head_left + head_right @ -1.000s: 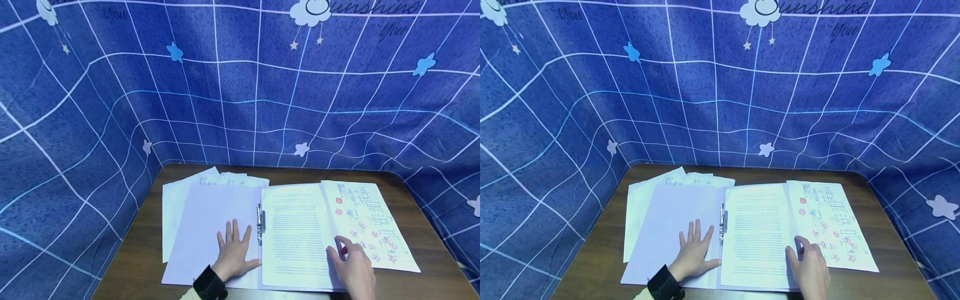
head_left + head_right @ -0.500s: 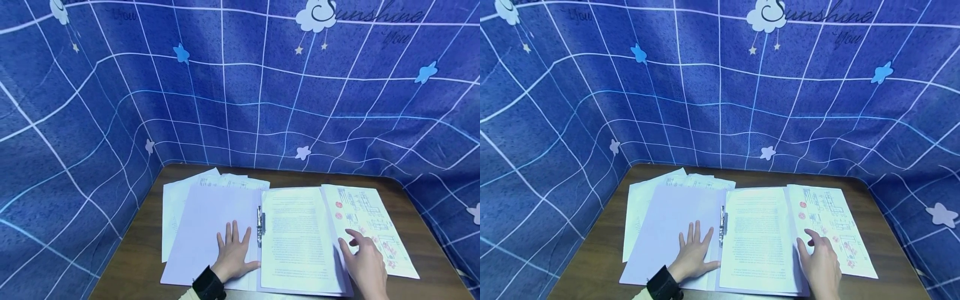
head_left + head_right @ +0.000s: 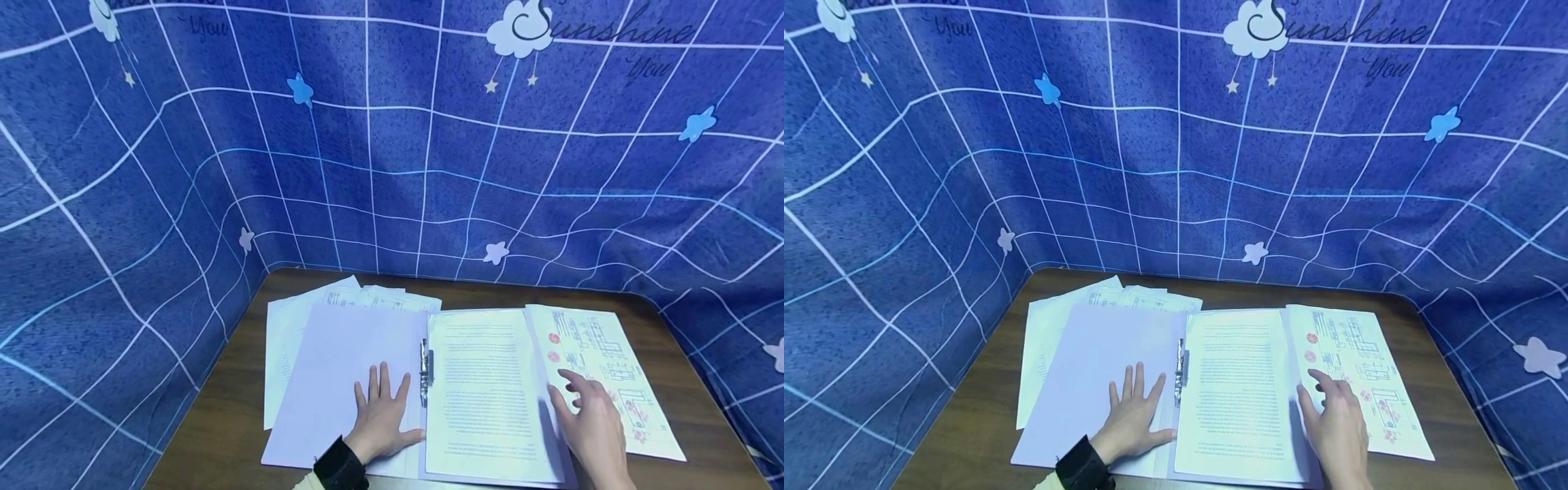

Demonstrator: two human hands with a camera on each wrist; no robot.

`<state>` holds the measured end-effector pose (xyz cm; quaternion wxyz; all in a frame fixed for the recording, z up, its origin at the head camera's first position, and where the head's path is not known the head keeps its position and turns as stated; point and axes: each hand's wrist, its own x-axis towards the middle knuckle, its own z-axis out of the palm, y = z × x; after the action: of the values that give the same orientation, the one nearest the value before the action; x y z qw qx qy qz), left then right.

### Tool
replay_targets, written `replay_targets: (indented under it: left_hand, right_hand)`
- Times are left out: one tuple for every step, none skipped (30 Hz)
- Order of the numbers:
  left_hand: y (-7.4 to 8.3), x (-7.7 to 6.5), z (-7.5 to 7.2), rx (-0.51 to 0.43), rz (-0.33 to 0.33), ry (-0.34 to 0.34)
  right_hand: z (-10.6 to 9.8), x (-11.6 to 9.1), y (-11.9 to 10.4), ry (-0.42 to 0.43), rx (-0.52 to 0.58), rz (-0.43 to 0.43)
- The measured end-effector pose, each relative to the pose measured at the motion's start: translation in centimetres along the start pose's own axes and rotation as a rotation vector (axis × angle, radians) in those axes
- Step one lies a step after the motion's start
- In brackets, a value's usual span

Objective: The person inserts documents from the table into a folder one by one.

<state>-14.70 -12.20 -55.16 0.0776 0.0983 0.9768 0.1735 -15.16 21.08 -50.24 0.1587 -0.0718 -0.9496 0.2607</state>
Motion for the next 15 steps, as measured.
replay_targets:
  left_hand:
    - [-0.01, 0.01, 0.02, 0.0, -0.001, -0.001]
    - [-0.02, 0.02, 0.03, -0.001, -0.002, -0.001]
    - [-0.03, 0.02, 0.04, 0.0, -0.003, -0.002]
    - [-0.03, 0.01, 0.03, 0.0, -0.003, -0.003]
    - [-0.04, 0.01, 0.05, -0.002, -0.002, -0.002]
    - [-0.04, 0.0, 0.03, -0.003, -0.002, -0.002]
    - [-0.07, 0.0, 0.07, -0.005, -0.002, -0.002]
    - [-0.1, 0.01, 0.1, -0.005, -0.002, -0.002]
    - [-0.12, 0.02, 0.12, -0.005, -0.001, 0.0]
    - [-0.15, 0.03, 0.16, -0.006, -0.001, 0.0]
    - [-0.18, 0.05, 0.2, -0.005, 0.0, 0.002]
    - [-0.2, 0.07, 0.25, -0.004, -0.001, 0.002]
    - [-0.23, 0.09, 0.28, -0.005, 0.0, 0.003]
    - [-0.24, 0.11, 0.31, -0.003, 0.0, 0.003]
    - [-0.23, 0.13, 0.31, -0.004, 0.0, 0.004]
  right_hand:
    - [0.06, 0.13, 0.03, -0.002, 0.003, -0.012]
    - [0.1, 0.26, 0.07, -0.01, 0.006, -0.026]
    - [0.11, 0.36, 0.11, -0.021, 0.01, -0.041]
    - [0.15, 0.48, 0.16, -0.034, 0.013, -0.056]
    - [0.18, 0.61, 0.23, -0.047, 0.015, -0.072]
    - [0.21, 0.71, 0.29, -0.058, 0.02, -0.087]
    - [0.22, 0.75, 0.34, -0.064, 0.027, -0.104]
    - [0.25, 0.8, 0.4, -0.071, 0.03, -0.117]
    - [0.29, 0.85, 0.46, -0.075, 0.029, -0.124]
    - [0.35, 0.89, 0.53, -0.079, 0.024, -0.129]
    - [0.4, 0.93, 0.6, -0.078, 0.024, -0.134]
    - [0.42, 0.92, 0.65, -0.078, 0.023, -0.137]
    - [0.44, 0.95, 0.71, -0.081, 0.018, -0.137]
    - [0.46, 1.01, 0.79, -0.08, 0.012, -0.14]
    - [0.47, 1.06, 0.87, -0.074, 0.009, -0.149]
